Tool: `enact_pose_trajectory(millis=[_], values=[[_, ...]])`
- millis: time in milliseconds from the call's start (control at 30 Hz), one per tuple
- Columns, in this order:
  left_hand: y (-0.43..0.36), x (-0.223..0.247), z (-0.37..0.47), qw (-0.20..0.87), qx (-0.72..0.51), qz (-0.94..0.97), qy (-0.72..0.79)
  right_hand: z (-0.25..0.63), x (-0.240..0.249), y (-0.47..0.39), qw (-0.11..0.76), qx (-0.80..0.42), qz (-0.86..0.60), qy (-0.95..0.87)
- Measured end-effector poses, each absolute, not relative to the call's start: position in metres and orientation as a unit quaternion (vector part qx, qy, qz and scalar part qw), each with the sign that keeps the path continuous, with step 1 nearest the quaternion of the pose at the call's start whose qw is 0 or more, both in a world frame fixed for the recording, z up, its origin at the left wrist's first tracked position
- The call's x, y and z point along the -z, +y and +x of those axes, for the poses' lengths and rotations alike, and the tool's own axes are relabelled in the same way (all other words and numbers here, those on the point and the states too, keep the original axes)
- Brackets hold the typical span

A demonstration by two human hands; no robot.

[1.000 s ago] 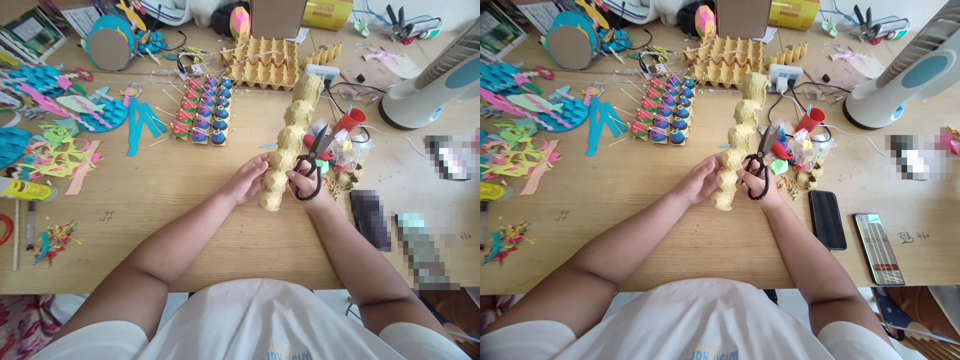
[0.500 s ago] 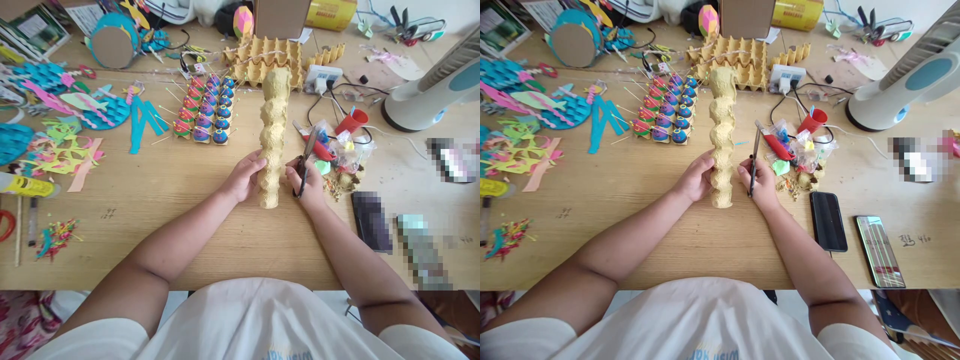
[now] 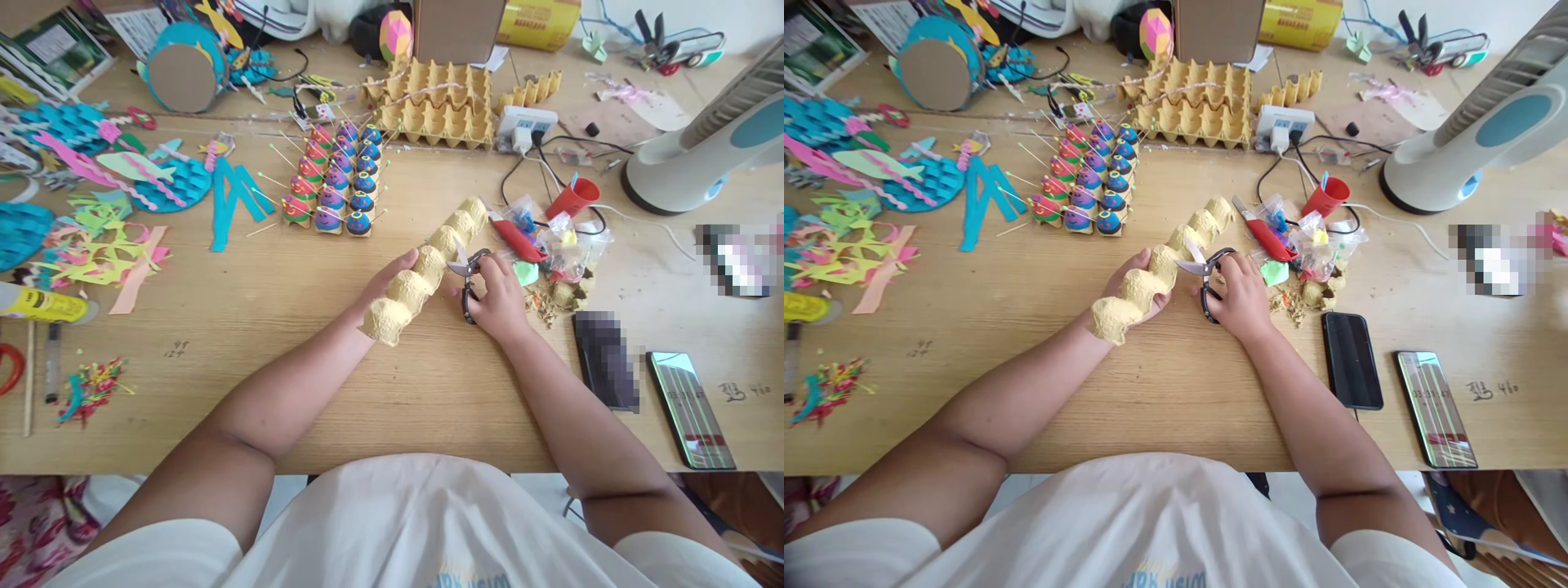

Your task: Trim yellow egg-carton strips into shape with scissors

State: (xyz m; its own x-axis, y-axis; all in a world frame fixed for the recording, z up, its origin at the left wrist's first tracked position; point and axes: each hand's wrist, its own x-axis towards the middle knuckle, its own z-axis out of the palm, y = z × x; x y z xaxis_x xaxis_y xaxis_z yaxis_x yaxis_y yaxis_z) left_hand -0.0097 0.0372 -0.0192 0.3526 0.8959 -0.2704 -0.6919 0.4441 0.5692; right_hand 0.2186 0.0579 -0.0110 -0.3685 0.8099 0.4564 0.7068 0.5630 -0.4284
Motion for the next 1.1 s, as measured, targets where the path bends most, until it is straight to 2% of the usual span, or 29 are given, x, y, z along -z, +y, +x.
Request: enact_pose_trajectory(millis=[300, 667, 1100], values=[[0.047, 0.027, -0.013, 0.817, -0.496, 0.13, 0.265, 0.219, 0.008, 0.057, 0.292, -0.041, -0.454, -0.841], [0.037, -0.009, -0.004, 0.808, -0.505, 0.055, 0.297, 0.218, 0.003, 0.056, 0.287, -0.036, -0.43, -0.855], [0.036, -0.006, -0.005, 0.818, -0.507, 0.015, 0.272, 0.219, 0.0, 0.056, 0.302, -0.028, -0.408, -0.861]])
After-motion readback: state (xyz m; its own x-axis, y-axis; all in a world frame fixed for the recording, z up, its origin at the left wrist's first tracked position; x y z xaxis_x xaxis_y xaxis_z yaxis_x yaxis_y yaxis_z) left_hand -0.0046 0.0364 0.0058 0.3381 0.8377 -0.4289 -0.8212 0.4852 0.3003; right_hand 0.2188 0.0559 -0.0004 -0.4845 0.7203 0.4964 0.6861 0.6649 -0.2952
